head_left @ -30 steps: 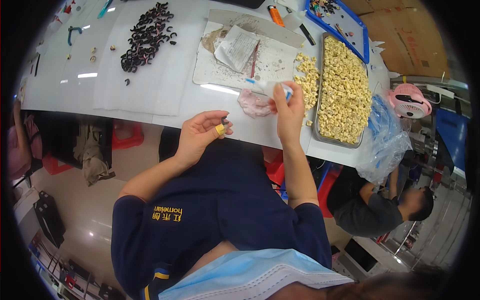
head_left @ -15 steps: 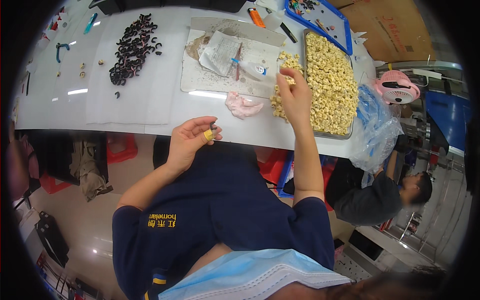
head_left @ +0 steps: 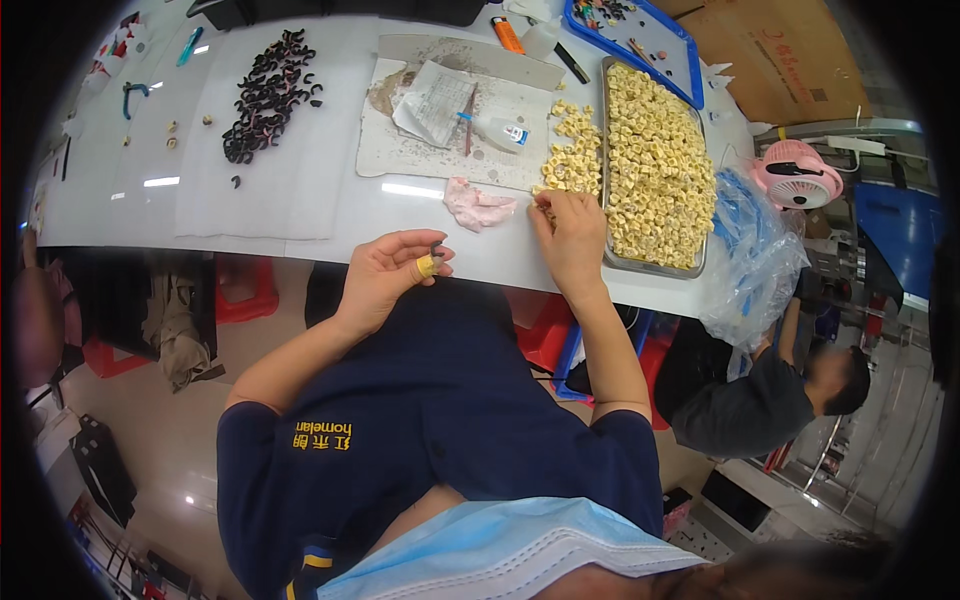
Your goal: Applying glue to small yellow plastic components and trimming them with pliers at a workbench.
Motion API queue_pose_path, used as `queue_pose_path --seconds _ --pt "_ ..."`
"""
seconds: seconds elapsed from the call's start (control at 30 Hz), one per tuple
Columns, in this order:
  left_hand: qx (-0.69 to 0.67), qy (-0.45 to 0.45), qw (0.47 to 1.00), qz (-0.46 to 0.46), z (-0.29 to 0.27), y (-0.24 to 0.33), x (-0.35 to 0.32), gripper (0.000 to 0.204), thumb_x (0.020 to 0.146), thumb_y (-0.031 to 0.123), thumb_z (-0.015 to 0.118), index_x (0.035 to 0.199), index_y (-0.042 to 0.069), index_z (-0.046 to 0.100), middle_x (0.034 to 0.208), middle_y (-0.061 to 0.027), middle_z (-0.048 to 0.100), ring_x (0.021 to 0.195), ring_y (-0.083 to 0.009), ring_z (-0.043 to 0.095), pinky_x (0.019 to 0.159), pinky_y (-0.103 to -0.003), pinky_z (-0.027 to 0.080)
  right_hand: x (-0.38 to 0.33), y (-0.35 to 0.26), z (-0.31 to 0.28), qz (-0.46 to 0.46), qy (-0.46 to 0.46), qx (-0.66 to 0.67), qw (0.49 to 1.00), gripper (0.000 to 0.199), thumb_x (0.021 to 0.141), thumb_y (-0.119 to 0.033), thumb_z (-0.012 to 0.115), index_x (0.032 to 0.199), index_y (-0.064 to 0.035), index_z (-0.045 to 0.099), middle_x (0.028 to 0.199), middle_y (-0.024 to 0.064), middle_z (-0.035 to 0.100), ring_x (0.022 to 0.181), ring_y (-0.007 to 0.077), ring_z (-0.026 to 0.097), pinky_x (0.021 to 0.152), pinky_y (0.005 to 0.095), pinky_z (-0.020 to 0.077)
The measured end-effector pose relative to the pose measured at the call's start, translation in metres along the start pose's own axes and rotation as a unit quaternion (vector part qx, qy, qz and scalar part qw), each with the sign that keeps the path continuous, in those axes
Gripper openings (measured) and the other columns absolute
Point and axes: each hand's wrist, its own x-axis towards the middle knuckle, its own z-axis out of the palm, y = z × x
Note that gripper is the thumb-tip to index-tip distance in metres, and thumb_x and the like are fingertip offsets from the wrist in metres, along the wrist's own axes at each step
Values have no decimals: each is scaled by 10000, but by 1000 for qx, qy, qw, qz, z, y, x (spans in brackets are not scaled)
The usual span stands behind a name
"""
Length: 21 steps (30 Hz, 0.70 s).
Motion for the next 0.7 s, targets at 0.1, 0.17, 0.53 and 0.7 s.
queue_pose_path --seconds 0.1,0.17,0.53,0.7 --pt "-1 0 1000 5 1 1 -1 315 859 86 611 1150 -18 550 1010 -120 638 871 -157 630 706 -222 485 2 -9 -2 -1 -5 77 997 143 811 -109 627 947 -65 633 774 60 581 786 209 544 706 281 431" --pt "-3 -1 1000 -3 2 2 -2 314 862 91 608 1152 -15 550 1021 -123 638 874 -155 629 709 -226 484 0 -12 -2 9 -10 165 986 141 850 -106 596 978 -59 630 752 45 562 785 177 539 696 248 423" --pt "-12 -2 1000 8 -1 4 -3 328 853 71 614 1160 -20 544 1057 -131 631 916 -162 629 732 -218 482 -7 -58 -12 270 -250 651 663 242 838 -81 625 1059 -11 557 819 3 552 758 83 550 714 230 453" --pt "-13 -2 999 29 0 8 -4 316 856 90 611 1150 -10 555 1025 -124 643 907 -170 624 742 -233 476 -5 -62 -12 122 -211 489 837 248 819 -51 630 1054 13 581 885 73 633 814 127 630 734 246 492"
